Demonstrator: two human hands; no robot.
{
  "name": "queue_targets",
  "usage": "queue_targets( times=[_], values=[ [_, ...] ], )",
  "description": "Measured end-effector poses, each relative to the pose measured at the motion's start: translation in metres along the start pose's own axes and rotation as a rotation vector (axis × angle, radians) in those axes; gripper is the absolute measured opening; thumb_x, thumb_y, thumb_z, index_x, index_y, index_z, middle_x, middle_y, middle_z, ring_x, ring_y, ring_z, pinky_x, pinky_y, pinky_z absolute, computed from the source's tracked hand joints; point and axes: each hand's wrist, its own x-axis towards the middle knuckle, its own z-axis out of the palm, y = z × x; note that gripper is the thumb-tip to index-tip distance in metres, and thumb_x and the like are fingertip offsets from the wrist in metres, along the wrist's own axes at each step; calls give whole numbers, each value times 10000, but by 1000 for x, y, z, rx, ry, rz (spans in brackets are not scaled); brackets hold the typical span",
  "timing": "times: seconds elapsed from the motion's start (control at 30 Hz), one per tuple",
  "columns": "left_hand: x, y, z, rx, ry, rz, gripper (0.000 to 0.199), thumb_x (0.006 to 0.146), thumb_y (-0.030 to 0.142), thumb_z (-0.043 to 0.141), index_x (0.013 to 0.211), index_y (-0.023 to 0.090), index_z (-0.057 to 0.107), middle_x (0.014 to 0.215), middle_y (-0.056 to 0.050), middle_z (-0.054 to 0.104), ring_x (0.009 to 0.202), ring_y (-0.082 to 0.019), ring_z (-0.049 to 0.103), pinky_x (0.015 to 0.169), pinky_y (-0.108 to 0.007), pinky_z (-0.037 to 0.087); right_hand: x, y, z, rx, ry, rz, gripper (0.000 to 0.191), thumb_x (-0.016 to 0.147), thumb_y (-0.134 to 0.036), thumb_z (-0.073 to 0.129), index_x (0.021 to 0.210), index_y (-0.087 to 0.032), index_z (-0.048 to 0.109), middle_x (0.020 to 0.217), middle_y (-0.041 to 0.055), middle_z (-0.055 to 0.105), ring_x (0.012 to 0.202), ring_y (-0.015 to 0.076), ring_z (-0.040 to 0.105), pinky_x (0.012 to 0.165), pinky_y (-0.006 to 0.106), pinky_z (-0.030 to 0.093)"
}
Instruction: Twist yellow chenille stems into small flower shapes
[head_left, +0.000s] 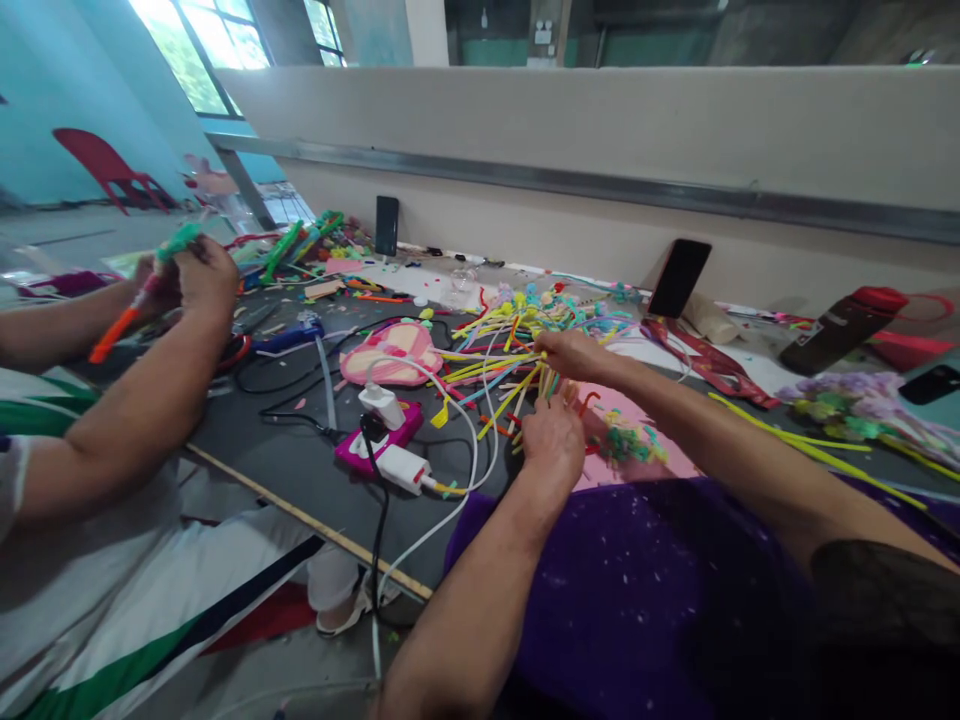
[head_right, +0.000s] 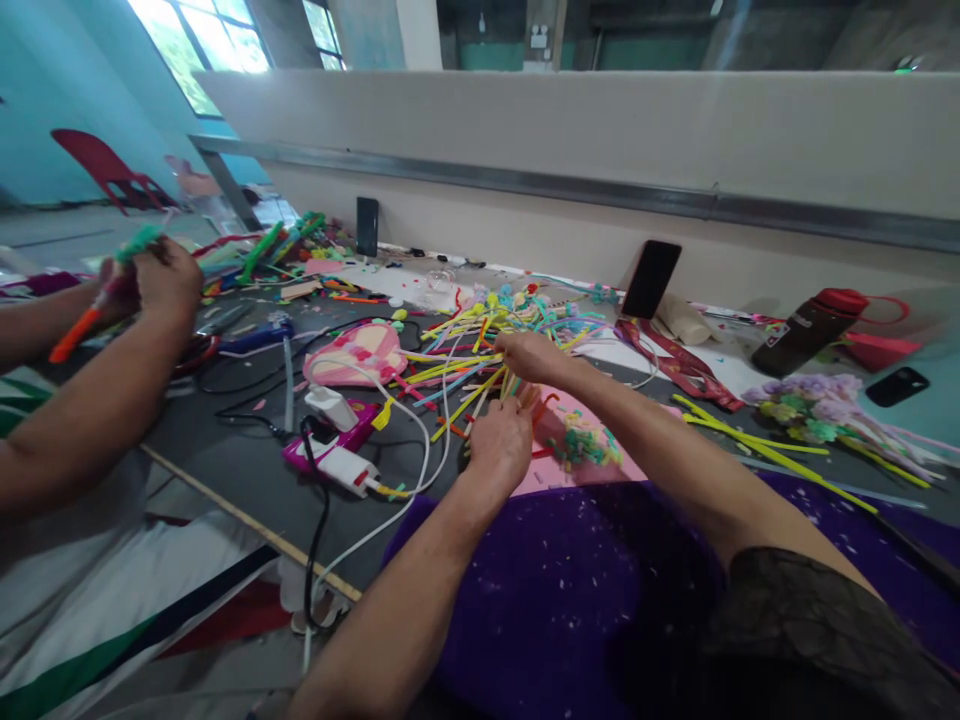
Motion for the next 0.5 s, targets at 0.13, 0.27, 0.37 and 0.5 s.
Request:
queue_targets(
  times=[0.13, 0.27, 0.37, 0.5],
  values=[
    [-1, -2, 3, -6, 41, 9, 367, 858, 137, 255, 1035, 130, 577, 1019, -125, 525, 962, -238, 462, 680, -318, 447, 9, -13, 19, -166, -213, -103, 241, 764, -204, 491, 974, -175, 607, 864, 90, 652, 765, 189, 597, 610, 236, 386],
    [-1, -2, 4, -19, 59, 16, 366, 855, 145, 262, 1057, 127, 567, 1033, -130, 521, 971, -247, 457, 682, -327, 444, 11, -17, 21, -265, -211, -131, 229, 799, -246, 460, 935, -156, 620, 874, 116, 642, 741, 204, 602, 572, 243, 384],
    [-1, -3, 3, -32, 61, 6, 380, 858, 143, 249, 1076, 134, 559, 1037, -129, 523, 983, -240, 452, 694, -320, 436, 9, -16, 14, -223, -142, -122, 215, 792, -275, 474, 892, -158, 625, 875, 108, 635, 737, 199, 592, 569, 245, 383],
    [-1, -4, 2, -37, 30, 10, 353, 843, 167, 302, 1073, 131, 568, 1069, -137, 519, 984, -240, 448, 701, -324, 435, 10, -9, -10, 11, 146, -82, 155, 775, -178, 474, 826, -162, 620, 835, 64, 628, 762, 156, 563, 646, 235, 382]
  ],
)
